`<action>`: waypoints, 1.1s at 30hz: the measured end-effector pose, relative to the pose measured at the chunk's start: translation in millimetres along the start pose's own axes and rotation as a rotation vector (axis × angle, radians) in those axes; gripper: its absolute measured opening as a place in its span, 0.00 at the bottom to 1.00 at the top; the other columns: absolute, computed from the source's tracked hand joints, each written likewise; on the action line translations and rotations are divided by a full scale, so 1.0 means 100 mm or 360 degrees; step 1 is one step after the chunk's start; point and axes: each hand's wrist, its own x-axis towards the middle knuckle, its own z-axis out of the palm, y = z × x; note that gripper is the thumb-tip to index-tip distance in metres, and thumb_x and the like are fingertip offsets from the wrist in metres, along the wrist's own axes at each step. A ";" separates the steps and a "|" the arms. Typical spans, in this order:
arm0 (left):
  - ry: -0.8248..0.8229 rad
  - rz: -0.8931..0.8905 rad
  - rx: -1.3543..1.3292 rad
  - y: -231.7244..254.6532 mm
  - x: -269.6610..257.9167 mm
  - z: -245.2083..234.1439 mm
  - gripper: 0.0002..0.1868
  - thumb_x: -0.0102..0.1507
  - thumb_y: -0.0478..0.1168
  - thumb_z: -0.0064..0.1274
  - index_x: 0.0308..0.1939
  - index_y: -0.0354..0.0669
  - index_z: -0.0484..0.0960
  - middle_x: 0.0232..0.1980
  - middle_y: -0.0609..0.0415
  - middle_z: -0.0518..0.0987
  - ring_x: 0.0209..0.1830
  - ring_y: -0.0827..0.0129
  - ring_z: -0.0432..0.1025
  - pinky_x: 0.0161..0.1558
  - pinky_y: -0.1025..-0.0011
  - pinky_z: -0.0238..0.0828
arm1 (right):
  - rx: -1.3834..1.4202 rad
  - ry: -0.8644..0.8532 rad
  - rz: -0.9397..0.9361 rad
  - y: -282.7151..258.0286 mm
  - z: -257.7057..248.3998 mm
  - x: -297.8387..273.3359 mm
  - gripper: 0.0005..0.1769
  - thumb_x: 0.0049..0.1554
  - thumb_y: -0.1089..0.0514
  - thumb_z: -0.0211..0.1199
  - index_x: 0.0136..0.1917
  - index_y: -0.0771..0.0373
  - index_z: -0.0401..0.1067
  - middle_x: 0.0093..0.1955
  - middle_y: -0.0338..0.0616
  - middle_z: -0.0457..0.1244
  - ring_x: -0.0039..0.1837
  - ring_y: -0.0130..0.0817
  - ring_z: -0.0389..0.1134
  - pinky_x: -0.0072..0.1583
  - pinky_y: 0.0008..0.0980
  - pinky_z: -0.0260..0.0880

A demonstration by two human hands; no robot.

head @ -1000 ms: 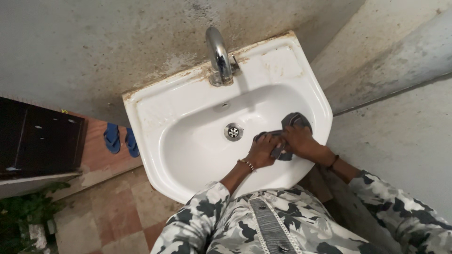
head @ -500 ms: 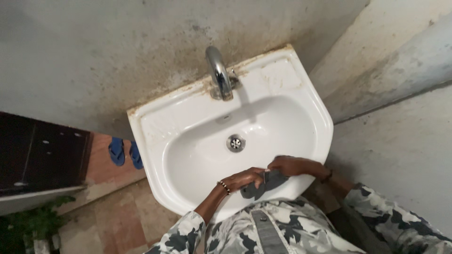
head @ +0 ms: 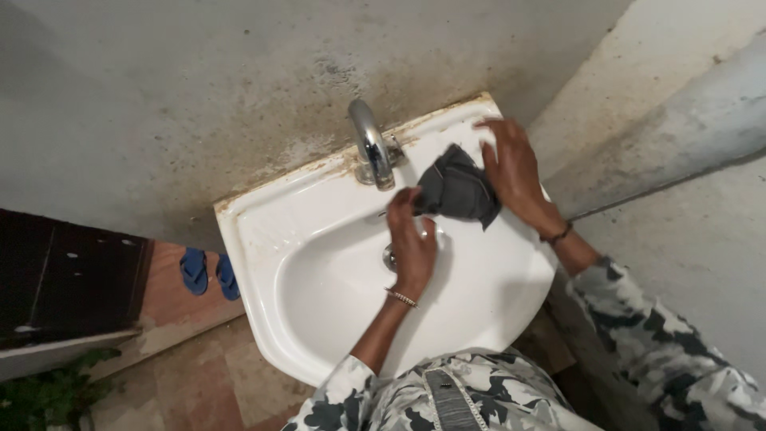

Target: The person uses a dark cloth to wipe the exterior and interior of a white pedestal sink. They turn on the tap to wet the cloth, then scrub the basin, faucet, and surrounding surfaces repeatedly.

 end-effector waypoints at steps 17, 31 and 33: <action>-0.1093 -0.0254 0.0992 -0.87 -0.35 0.48 0.39 0.58 0.56 0.65 0.68 0.46 0.68 0.66 0.39 0.65 0.65 0.39 0.61 0.57 0.38 0.65 | 0.0024 -0.0447 0.0018 0.08 0.31 -1.17 0.21 0.56 0.68 0.60 0.63 0.67 0.68 0.57 0.57 0.64 0.56 0.55 0.67 0.56 0.48 0.70; -0.0399 -0.0010 0.0117 0.03 0.58 0.34 0.30 0.66 0.51 0.56 0.62 0.31 0.72 0.53 0.35 0.78 0.51 0.46 0.76 0.52 0.55 0.73 | 0.0238 0.0066 0.0292 -0.01 0.01 -0.63 0.24 0.72 0.50 0.46 0.74 0.67 0.60 0.65 0.59 0.61 0.65 0.50 0.65 0.64 0.45 0.65; -0.0183 0.0135 0.0431 0.17 0.74 0.31 0.37 0.64 0.47 0.59 0.69 0.26 0.64 0.60 0.28 0.70 0.55 0.39 0.70 0.53 0.50 0.70 | 0.0214 0.0107 0.0259 0.03 -0.05 -0.58 0.24 0.72 0.51 0.47 0.74 0.67 0.59 0.68 0.60 0.59 0.68 0.51 0.63 0.67 0.46 0.63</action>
